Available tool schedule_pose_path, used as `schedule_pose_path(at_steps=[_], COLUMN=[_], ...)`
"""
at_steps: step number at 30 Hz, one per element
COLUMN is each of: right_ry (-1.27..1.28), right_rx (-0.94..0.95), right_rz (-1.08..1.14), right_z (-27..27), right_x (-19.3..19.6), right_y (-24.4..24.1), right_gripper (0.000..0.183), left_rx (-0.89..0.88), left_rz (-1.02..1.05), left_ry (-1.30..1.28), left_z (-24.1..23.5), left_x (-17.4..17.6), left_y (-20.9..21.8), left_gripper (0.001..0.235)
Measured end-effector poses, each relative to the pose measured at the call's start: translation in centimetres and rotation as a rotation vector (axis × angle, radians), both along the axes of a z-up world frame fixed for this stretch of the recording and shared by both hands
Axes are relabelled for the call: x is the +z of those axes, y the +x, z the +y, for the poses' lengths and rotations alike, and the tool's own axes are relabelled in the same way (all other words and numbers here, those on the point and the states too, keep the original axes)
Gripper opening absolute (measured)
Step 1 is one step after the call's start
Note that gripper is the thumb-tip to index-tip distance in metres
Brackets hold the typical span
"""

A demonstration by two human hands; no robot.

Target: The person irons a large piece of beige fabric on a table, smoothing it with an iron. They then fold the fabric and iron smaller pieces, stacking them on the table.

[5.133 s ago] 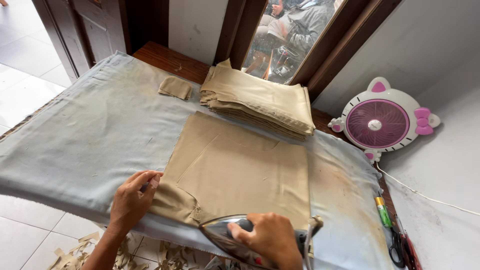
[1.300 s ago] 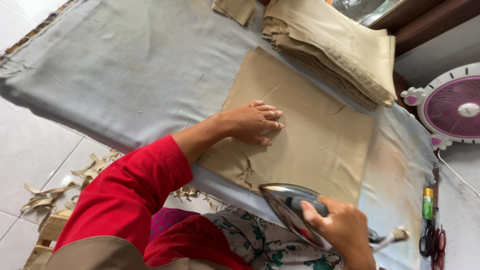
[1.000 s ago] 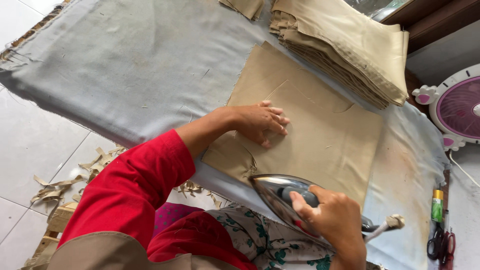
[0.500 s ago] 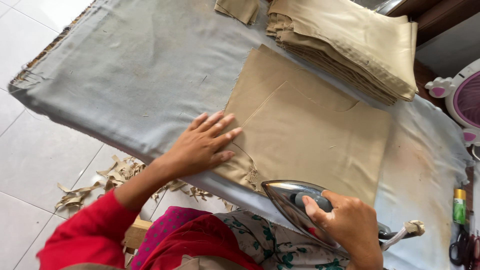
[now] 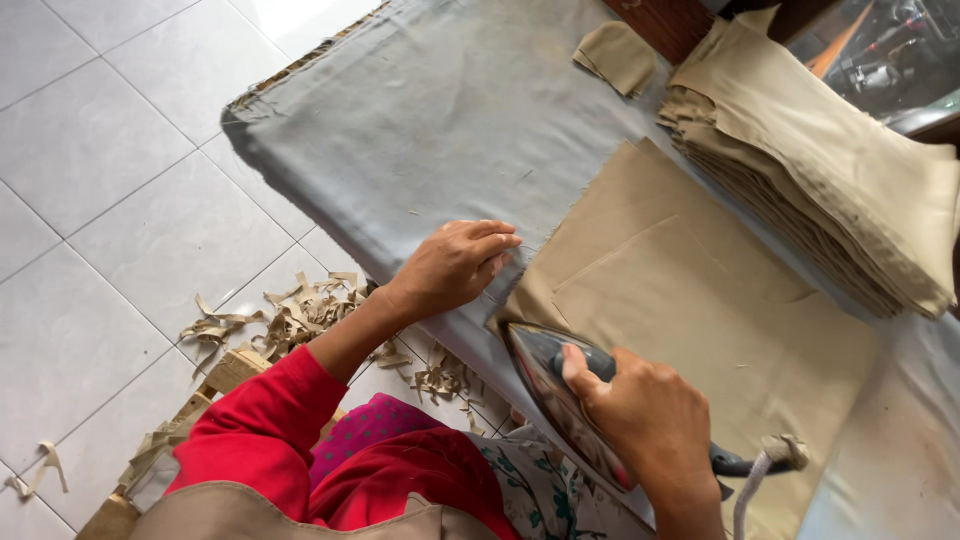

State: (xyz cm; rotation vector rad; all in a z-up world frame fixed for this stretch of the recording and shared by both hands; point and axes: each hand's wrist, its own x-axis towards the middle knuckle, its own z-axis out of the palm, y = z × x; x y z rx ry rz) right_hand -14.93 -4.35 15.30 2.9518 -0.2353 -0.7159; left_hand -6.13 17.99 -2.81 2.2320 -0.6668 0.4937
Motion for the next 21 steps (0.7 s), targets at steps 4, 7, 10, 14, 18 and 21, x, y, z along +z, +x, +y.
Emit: schedule_pose_path(at_steps=[4, 7, 10, 14, 18, 21], right_ry=[-0.094, -0.137, -0.118, -0.069, -0.075, -0.133], right_rx=[-0.050, -0.105, -0.118, -0.012, 0.007, -0.023], right_rz=[0.047, -0.018, -0.022, -0.061, 0.013, 0.020], right_z=[-1.9, -2.9, -1.3, 1.4, 2.1, 0.2], right_x=[-0.8, -1.7, -1.2, -1.1, -0.5, -1.3], right_y=[-0.7, -1.0, -0.1, 1.4, 1.7, 0.5], right_gripper=[0.071, 0.070, 0.073, 0.072, 0.071, 0.068], left_rx=[-0.037, -0.003, 0.036, 0.063, 0.092, 0.110], left_rz=[-0.035, -0.053, -0.002, 0.016, -0.034, -0.035], left_ry=[-0.125, -0.193, -0.212, -0.306, -0.347, -0.347], left_z=[0.5, 0.3, 0.1, 0.4, 0.5, 0.6], left_x=[0.5, 0.6, 1.2, 2.0, 2.1, 1.8], left_y=[0.4, -0.1, -0.1, -0.5, -0.8, -0.8], left_gripper=[0.024, 0.023, 0.021, 0.019, 0.018, 0.018])
